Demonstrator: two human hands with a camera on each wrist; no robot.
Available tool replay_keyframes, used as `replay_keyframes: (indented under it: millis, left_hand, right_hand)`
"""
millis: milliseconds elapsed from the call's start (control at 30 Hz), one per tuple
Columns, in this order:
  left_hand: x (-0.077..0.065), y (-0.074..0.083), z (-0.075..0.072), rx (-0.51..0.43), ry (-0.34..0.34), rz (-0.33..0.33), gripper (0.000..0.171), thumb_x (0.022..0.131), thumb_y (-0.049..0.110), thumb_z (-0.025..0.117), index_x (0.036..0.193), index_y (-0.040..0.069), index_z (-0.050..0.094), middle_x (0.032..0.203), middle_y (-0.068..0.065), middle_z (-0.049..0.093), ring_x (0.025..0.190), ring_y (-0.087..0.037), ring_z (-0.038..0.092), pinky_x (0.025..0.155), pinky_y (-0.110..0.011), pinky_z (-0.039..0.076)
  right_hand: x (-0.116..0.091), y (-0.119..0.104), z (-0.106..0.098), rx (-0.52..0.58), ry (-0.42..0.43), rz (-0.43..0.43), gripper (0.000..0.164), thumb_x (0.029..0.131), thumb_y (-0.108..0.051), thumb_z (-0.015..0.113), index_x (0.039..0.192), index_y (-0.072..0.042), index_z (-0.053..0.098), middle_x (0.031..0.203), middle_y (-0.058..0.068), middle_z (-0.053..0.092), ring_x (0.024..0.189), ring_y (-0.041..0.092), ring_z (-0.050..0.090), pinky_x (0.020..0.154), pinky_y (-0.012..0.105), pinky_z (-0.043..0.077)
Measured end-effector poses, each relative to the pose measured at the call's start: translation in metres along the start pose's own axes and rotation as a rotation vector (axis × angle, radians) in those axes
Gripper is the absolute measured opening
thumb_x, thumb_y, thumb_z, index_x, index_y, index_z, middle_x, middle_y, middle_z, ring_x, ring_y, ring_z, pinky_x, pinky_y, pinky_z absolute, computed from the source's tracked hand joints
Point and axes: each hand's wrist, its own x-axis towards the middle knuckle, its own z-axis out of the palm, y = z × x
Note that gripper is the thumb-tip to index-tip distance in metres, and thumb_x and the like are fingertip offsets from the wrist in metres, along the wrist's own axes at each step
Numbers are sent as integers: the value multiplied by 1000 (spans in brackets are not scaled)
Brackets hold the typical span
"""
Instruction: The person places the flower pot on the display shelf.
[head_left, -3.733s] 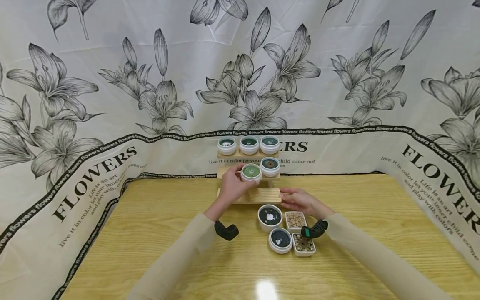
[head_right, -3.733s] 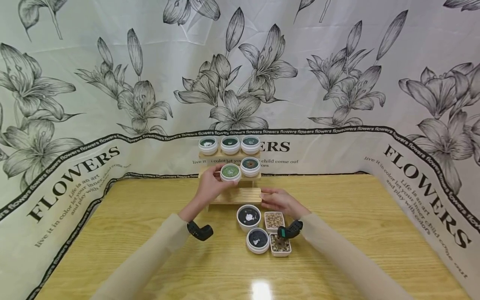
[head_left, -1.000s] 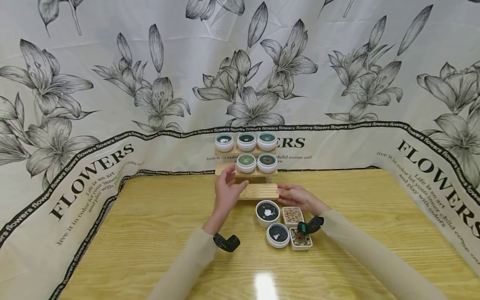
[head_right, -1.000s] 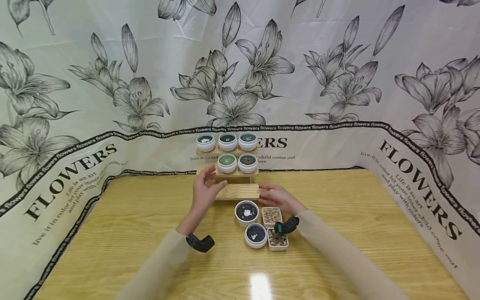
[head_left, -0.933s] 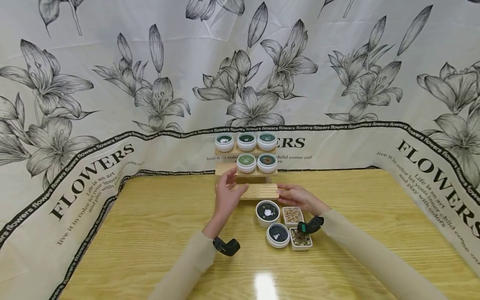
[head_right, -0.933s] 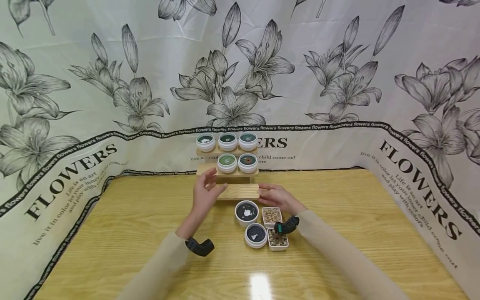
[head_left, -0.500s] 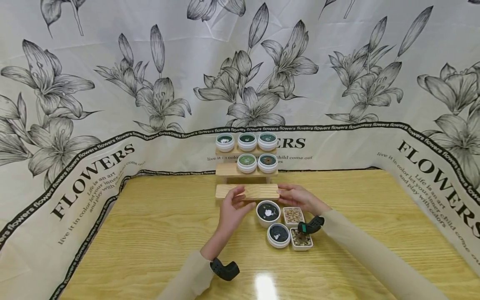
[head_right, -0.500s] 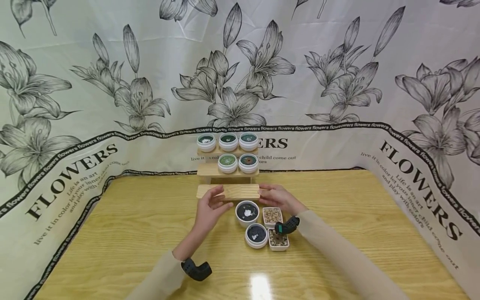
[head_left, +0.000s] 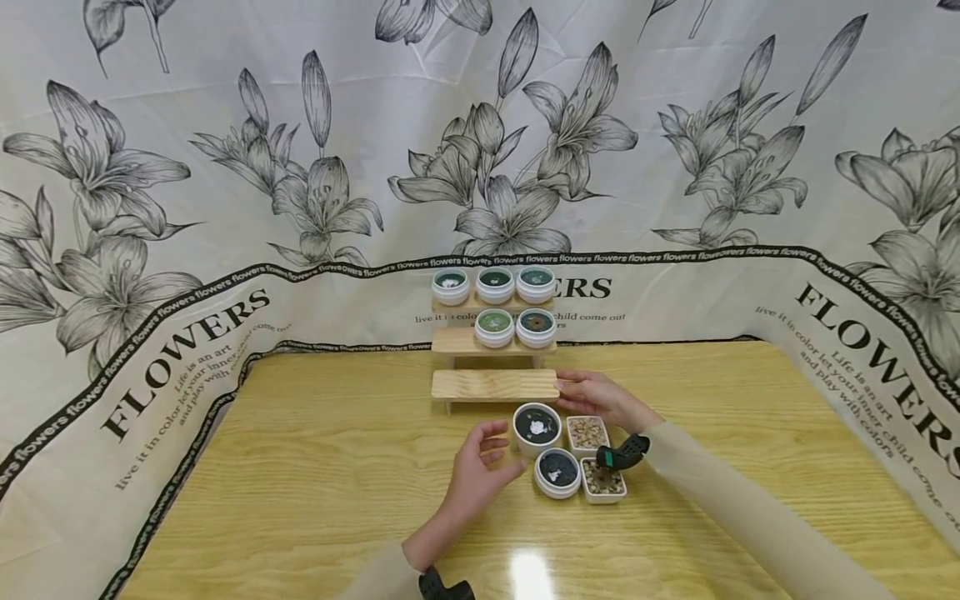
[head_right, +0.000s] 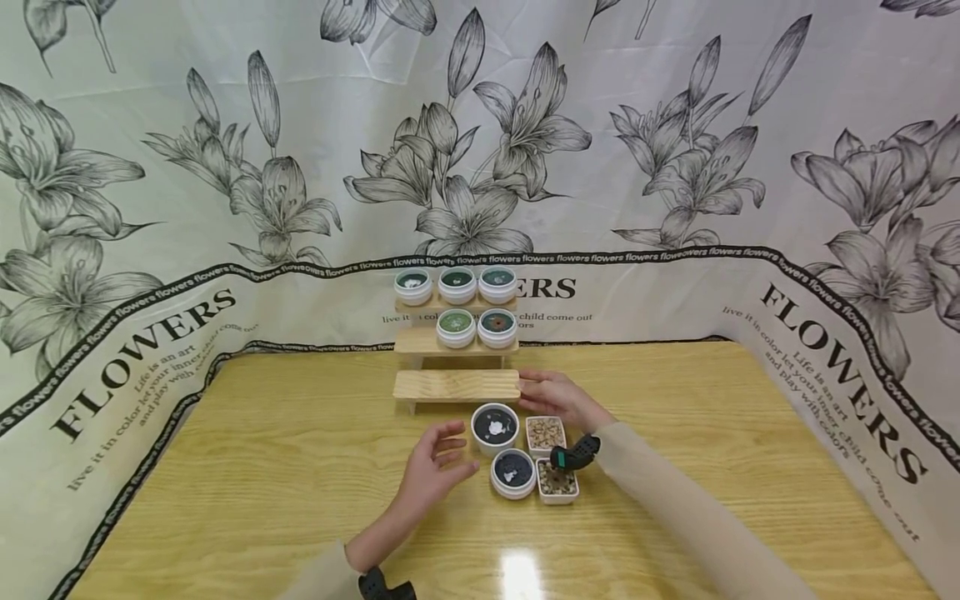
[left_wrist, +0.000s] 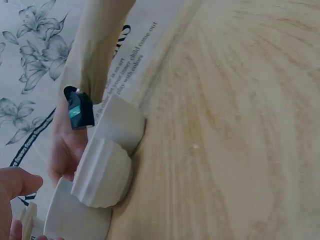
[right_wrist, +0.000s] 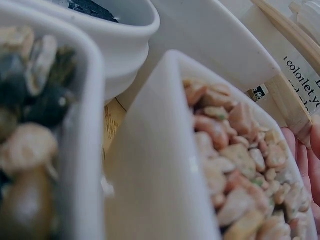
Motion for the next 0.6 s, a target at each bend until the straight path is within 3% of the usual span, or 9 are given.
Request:
replay_keyframes:
  millis: [300,600]
  left_hand:
    - [-21,-8,8,-11,-89,-34,53,74,3,77,121,-3,55,124,-18,59,110,-33,58,93,-33,52]
    - [-27,-13,15,-27,-161,-21,53,75,3,75,123,-3,55,125,-18,60,112,-33,58,96,-36,52]
  right_hand:
    - [1,1,0,-9,19,2,62,99,-10,50,148,10,18,104,0,62,86,2,64,84,18,55]
    - [0,1,1,5,14,-3,62,99,-9,50,148,10,18,105,0,62,87,2,64,84,17,55]
